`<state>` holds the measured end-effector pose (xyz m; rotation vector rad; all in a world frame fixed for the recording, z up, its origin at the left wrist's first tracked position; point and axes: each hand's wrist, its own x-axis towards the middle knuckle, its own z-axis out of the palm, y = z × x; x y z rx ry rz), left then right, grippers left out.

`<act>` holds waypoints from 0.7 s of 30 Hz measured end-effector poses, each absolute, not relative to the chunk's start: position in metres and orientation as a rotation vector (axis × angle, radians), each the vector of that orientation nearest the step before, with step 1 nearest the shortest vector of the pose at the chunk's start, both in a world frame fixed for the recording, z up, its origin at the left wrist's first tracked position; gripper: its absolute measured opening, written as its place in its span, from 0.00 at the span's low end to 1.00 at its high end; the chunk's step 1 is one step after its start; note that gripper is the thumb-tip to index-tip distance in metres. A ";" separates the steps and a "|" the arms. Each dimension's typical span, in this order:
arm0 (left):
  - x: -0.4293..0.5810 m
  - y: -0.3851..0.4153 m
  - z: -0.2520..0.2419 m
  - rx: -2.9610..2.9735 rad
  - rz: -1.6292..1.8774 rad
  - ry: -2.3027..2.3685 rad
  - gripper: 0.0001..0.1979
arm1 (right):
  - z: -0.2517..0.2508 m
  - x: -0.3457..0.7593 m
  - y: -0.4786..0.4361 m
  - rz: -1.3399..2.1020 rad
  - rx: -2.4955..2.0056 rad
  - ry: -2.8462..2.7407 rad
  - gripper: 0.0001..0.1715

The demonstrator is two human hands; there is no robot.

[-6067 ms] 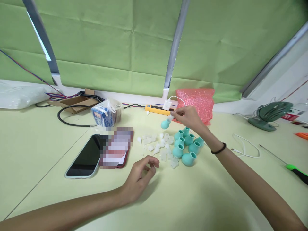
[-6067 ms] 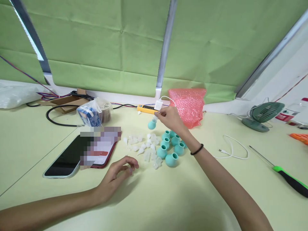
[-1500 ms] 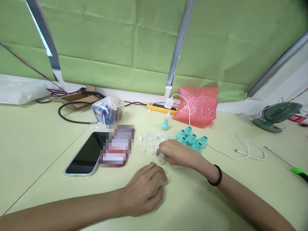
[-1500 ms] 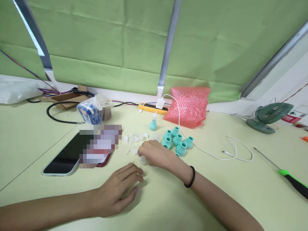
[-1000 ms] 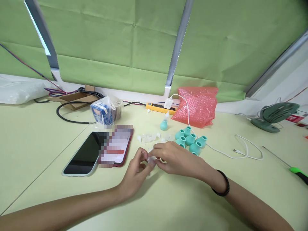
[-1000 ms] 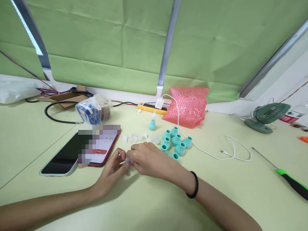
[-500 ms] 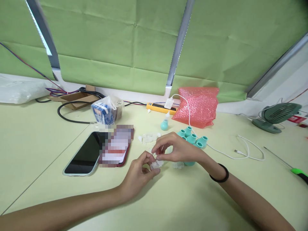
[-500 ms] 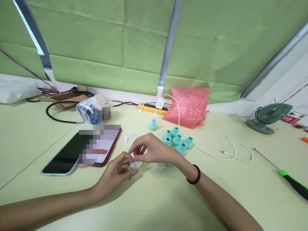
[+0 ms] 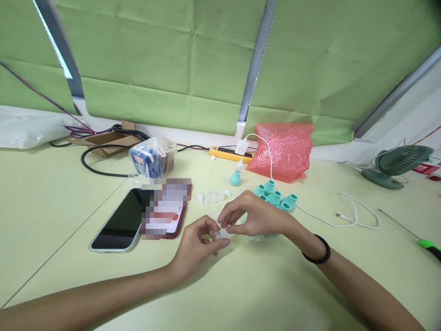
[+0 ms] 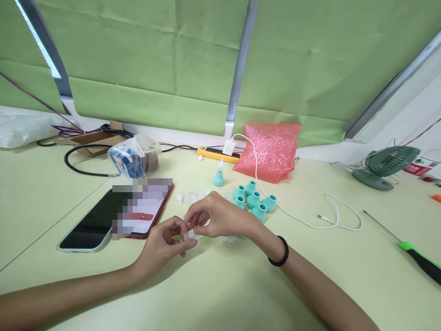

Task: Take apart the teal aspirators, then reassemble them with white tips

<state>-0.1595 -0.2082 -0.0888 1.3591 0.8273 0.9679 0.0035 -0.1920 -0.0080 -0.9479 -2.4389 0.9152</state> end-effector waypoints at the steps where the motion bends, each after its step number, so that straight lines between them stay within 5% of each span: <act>1: -0.159 -0.208 -0.089 1.357 0.970 0.823 0.12 | -0.008 0.003 -0.192 0.900 -0.941 -2.448 0.11; 21: -0.156 -0.211 -0.082 1.321 0.989 0.820 0.12 | 0.000 0.006 -0.197 0.712 -0.945 -2.655 0.20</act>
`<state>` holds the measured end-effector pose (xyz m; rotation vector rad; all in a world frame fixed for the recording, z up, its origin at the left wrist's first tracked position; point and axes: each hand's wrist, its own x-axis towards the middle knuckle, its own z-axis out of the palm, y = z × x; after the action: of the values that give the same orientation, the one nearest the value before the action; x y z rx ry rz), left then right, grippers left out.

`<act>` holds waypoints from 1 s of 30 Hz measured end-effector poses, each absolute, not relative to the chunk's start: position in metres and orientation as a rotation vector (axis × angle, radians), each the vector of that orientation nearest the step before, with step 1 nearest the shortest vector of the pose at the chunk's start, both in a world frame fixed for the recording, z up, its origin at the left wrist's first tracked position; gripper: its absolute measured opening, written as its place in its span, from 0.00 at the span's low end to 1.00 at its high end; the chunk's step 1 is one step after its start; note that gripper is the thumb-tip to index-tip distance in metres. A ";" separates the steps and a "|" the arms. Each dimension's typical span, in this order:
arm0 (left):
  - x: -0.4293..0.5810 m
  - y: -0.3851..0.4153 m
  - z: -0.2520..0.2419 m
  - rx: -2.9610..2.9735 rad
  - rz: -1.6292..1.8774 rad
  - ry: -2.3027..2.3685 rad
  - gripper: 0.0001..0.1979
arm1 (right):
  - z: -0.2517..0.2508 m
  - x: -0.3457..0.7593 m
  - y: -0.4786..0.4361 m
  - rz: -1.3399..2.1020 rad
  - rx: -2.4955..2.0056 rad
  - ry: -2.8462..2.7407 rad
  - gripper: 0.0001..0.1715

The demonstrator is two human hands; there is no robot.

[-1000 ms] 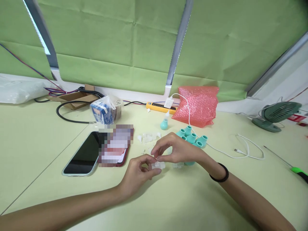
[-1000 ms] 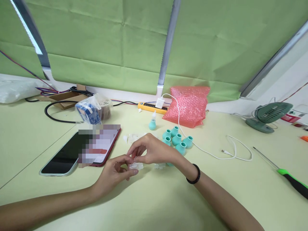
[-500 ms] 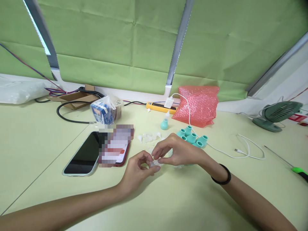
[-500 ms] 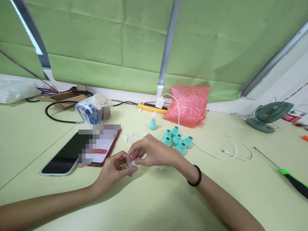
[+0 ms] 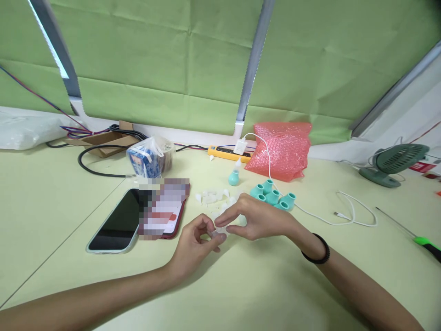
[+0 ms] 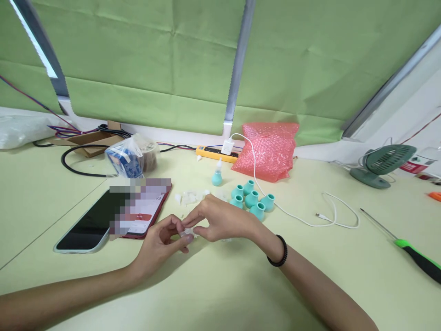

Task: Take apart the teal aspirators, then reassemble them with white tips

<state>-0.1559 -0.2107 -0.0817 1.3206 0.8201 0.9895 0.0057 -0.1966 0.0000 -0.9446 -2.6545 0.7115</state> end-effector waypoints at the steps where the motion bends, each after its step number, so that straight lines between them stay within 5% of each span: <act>1: -0.156 -0.211 -0.082 1.318 0.989 0.819 0.12 | 0.000 0.006 -0.197 0.692 -0.941 -2.673 0.21; 30: -0.155 -0.210 -0.086 1.357 0.987 0.816 0.12 | 0.003 0.008 -0.198 0.633 -0.889 -2.890 0.18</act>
<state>-0.1550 -0.2103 -0.0857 1.3570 0.8160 0.9869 0.0077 -0.1979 0.0033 -0.8890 -2.8898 0.6333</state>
